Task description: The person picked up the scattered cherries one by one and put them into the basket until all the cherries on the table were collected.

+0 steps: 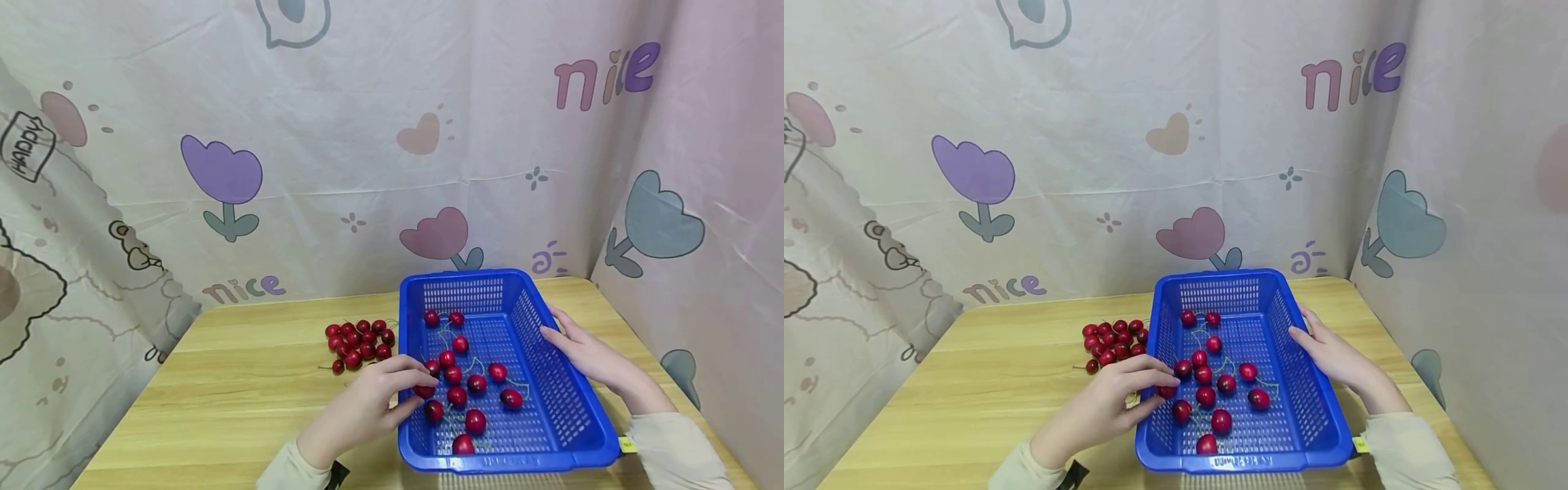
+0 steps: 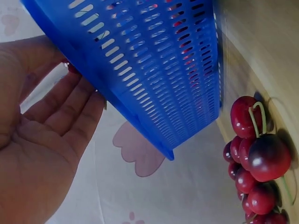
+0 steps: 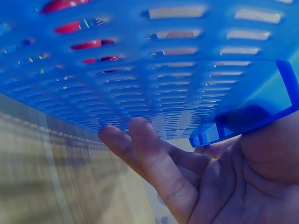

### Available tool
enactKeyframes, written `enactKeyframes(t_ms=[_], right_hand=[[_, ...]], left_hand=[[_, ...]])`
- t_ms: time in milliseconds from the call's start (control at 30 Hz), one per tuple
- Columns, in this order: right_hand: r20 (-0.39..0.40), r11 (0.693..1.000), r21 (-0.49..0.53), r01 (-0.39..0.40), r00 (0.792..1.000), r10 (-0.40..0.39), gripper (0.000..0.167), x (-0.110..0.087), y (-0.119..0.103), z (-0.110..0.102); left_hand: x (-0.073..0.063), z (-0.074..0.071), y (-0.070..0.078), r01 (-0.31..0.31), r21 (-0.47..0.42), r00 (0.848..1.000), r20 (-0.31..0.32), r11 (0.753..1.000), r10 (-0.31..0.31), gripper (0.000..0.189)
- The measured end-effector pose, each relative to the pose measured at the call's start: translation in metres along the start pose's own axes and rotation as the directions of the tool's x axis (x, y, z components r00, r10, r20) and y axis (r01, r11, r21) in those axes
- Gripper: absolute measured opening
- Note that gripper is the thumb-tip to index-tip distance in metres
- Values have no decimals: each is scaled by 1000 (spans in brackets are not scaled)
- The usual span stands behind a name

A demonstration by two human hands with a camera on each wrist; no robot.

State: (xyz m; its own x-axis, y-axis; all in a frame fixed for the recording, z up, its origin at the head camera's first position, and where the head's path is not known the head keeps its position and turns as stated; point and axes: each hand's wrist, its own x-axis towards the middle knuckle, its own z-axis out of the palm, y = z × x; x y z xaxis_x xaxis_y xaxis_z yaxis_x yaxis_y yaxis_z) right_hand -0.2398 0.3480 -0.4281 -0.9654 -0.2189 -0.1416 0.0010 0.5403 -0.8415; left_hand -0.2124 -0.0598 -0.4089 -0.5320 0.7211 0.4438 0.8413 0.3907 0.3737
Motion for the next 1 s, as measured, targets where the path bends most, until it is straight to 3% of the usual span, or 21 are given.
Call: enactKeyframes(t_ms=[167,400,600,1000], right_hand=[[9,1000,19,-5,1000,5,81,1,-1,-1],[12,1000,26,-4,1000,3,81,1,-1,-1],[12,1000,21,-10,1000,9,81,2,-2,-1],[17,1000,16,-3,1000,3,81,1,-2,-2]], left_hand=[[1,0,4,-44,22,999,29,999,43,30],[1,1,3,-67,-1,998,0,998,67,30],[0,-8,0,-23,-43,999,-47,999,21,30],[-8,-36,-26,57,24,983,-174,998,-52,32]])
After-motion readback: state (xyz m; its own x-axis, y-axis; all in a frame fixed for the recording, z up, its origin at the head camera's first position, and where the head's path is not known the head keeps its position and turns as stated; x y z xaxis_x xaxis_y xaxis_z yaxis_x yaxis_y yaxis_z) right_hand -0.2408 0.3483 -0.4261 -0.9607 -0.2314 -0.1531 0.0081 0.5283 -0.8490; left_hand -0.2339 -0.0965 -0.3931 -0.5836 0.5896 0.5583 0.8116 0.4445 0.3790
